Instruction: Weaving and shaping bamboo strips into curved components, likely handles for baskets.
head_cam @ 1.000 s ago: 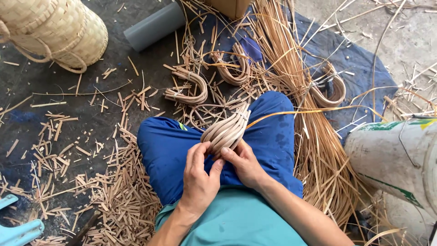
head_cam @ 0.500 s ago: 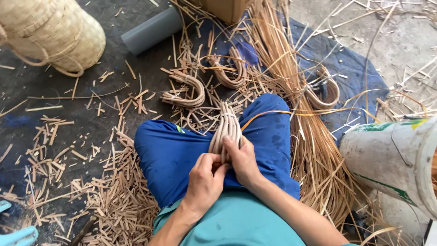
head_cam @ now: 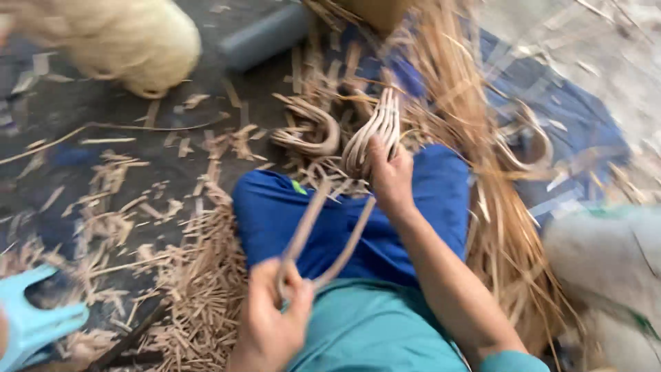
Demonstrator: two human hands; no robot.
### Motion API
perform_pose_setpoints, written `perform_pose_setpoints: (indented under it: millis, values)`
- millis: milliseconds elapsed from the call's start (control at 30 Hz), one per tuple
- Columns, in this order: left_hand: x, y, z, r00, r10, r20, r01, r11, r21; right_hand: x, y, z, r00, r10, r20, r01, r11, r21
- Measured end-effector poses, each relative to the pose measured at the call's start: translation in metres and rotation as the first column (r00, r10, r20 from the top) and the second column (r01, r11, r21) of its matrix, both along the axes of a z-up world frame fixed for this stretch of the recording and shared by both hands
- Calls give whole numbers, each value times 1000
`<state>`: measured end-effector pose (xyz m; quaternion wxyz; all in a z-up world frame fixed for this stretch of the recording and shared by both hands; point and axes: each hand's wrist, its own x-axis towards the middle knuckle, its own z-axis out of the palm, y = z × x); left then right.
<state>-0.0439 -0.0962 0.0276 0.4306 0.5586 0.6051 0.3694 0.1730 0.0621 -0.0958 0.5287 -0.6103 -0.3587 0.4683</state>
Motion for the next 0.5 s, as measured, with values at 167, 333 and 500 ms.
perform_pose_setpoints:
  millis: [167, 333, 500]
  values:
    - [-27, 18, -5, 949, 214, 231, -177, 970, -169, 11, 15, -19, 808, 225, 545, -325, 941, 92]
    - [-24, 25, -16, 945, 145, 292, -77, 969, -233, 43, -21, -3, 960, 238, 148, -226, 969, -94]
    - [-3, 41, -24, 971, -202, 124, 211, 975, -64, 53, -67, 50, 942, 274, -192, -299, 948, -112]
